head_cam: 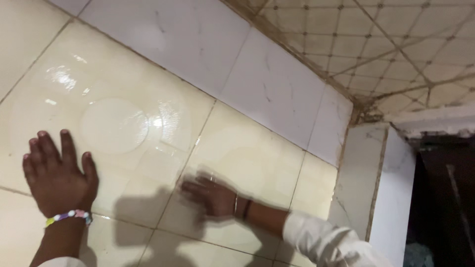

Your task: The person cleans wall tiles by hand using a cloth and water from a bucket.

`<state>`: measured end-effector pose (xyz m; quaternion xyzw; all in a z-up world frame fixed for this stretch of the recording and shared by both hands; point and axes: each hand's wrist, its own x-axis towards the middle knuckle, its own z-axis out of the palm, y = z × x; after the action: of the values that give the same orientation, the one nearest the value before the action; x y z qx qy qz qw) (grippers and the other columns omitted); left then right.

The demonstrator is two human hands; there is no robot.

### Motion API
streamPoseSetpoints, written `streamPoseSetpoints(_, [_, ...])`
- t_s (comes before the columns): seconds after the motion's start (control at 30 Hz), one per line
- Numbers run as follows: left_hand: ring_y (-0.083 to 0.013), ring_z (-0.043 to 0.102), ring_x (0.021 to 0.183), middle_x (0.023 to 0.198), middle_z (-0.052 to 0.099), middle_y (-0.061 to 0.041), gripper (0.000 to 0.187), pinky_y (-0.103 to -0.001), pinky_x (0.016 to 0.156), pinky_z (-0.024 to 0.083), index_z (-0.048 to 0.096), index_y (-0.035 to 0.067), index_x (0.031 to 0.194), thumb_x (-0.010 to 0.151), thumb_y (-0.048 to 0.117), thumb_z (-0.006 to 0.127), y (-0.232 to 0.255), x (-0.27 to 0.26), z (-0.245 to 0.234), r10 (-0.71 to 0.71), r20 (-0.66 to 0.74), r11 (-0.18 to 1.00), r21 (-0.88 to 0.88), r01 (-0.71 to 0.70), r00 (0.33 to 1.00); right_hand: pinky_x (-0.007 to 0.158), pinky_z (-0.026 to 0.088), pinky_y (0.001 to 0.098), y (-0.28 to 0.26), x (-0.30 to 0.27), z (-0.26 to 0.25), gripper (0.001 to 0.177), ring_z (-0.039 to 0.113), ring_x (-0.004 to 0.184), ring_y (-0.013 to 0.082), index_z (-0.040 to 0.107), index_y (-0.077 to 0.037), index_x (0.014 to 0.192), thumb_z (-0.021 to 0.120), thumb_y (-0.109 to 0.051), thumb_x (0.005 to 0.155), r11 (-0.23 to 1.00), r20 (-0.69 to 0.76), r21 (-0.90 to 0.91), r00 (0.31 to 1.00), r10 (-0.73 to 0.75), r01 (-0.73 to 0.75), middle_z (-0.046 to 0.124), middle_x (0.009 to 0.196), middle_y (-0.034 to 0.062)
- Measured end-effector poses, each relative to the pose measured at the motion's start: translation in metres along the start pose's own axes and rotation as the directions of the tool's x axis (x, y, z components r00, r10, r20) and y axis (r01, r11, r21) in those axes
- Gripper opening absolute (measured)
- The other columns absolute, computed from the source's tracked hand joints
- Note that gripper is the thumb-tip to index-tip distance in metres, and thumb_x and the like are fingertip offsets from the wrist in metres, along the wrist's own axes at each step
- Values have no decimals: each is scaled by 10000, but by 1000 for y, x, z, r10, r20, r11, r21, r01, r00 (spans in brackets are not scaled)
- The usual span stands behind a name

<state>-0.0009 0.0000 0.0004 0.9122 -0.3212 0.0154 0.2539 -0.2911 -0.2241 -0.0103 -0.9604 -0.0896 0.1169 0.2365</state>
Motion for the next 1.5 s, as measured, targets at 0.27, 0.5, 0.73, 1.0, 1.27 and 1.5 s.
streamPoseSetpoints(0.27, [-497, 275, 1581, 1617, 367, -274, 543, -633, 1299, 186, 401, 38, 1560, 1143, 384, 365, 11, -5, 39, 209, 70, 977, -53, -206, 975, 1293, 71, 497, 153, -18, -84, 801, 149, 1601, 311, 251, -152, 1647, 426, -608, 1012, 816, -246, -250, 850, 466, -521, 182, 1726, 138])
streamPoseSetpoints(0.5, [-401, 37, 1573, 1718, 59, -187, 925, -746, 1151, -22, 174, 207, 1645, 904, 677, 467, 220, -32, 129, 218, 314, 968, -188, -165, 924, 1284, 76, 502, 167, -21, -89, 801, 162, 1584, 315, 252, -194, 1637, 404, -648, 995, 819, -314, -195, 825, 469, -539, 188, 1717, 145])
streamPoseSetpoints(0.73, [-426, -171, 1530, 1711, -162, -136, 1344, -793, 1057, -85, -26, 312, 1634, 620, 930, 603, 259, -18, 123, -84, 747, 969, 216, -122, 659, 1299, 101, 519, 167, -25, -94, 792, 229, 1586, 323, 339, -179, 1620, 439, -651, 991, 849, -368, -130, 820, 439, -513, 269, 1705, 166])
streamPoseSetpoints(1.0, [-477, -75, 1489, 1657, -33, -130, 1302, -912, 965, -35, 70, 357, 1574, 487, 891, 545, 255, -20, 137, 189, 341, 982, -62, -178, 921, 1303, 119, 532, 170, -26, -92, 817, 235, 1601, 332, 370, -168, 1621, 473, -655, 973, 858, -349, -54, 814, 464, -512, 296, 1711, 166])
streamPoseSetpoints(1.27, [-480, -187, 1538, 1723, -228, -169, 1344, -805, 1010, -15, -139, 326, 1651, 716, 1012, 541, 261, 0, 124, -210, 888, 884, 351, -309, 409, 1317, 128, 533, 164, -24, -98, 813, 244, 1611, 342, 402, -153, 1619, 520, -637, 976, 846, -338, -52, 807, 485, -530, 312, 1717, 170])
streamPoseSetpoints(1.5, [-462, -155, 1577, 1754, -204, -136, 1388, -795, 1054, 12, -143, 334, 1662, 695, 943, 644, 263, 5, 121, -215, 916, 893, 324, -311, 338, 1332, 158, 528, 162, -24, -105, 813, 291, 1609, 350, 425, -152, 1617, 587, -615, 968, 845, -321, 3, 800, 507, -534, 357, 1708, 155])
